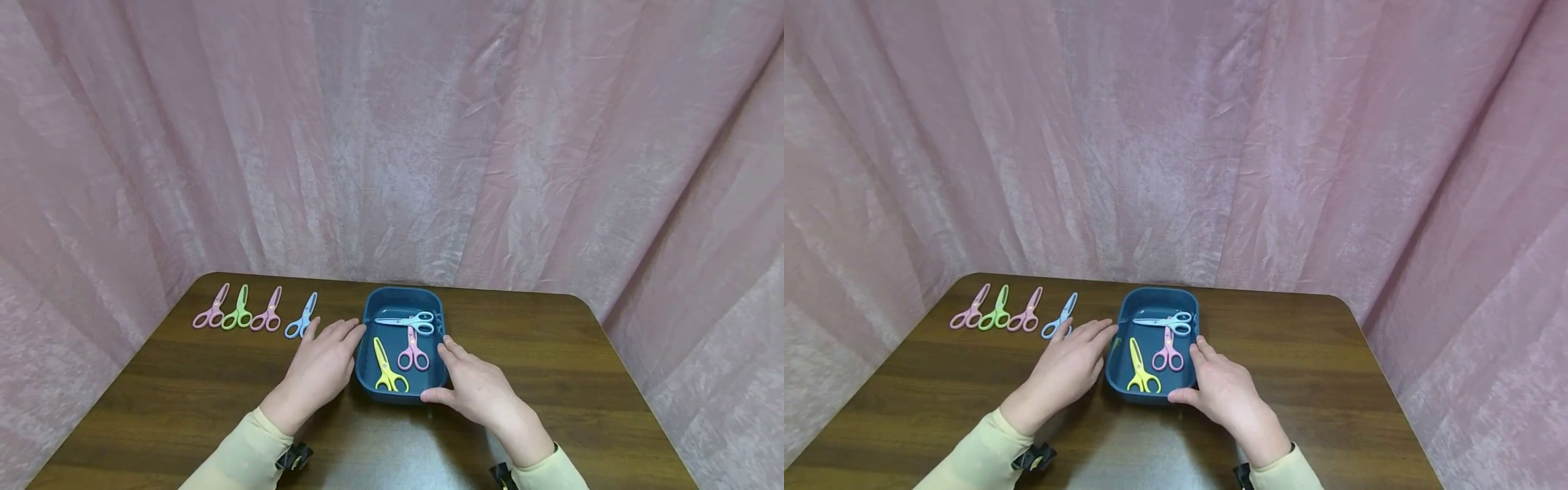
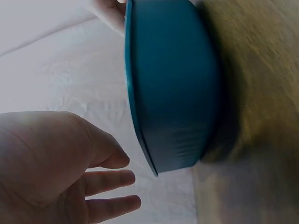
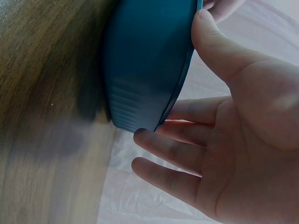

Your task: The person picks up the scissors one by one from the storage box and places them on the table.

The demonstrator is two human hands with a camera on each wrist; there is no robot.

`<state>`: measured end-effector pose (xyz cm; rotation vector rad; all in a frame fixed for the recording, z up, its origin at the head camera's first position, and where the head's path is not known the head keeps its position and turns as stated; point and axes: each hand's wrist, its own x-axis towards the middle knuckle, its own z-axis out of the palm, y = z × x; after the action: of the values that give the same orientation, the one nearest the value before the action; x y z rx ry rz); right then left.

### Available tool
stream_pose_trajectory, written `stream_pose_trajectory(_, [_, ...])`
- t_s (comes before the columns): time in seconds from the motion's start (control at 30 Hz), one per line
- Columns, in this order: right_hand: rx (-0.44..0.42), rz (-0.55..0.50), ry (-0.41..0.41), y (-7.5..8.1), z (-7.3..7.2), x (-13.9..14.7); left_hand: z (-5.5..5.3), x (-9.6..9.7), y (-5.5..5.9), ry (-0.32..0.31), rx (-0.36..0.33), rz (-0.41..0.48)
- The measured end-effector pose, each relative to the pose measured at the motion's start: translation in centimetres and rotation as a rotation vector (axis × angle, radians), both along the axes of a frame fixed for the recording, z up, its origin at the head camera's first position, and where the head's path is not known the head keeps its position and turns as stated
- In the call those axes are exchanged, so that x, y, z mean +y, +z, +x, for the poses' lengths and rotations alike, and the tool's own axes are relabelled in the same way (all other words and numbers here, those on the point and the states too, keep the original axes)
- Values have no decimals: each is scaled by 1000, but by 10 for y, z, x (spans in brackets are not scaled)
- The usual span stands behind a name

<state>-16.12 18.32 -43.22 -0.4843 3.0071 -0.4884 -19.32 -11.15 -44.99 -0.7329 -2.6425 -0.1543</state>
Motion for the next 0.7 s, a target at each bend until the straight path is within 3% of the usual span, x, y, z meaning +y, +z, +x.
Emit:
stream_pose_trajectory(0.13, [5, 0, 0, 0, 0, 0, 1, 6, 4, -29, 8, 12])
stream_pose_trajectory(0.7, [22, 0, 9, -1, -1, 1, 1, 36, 5, -99, -88, -11])
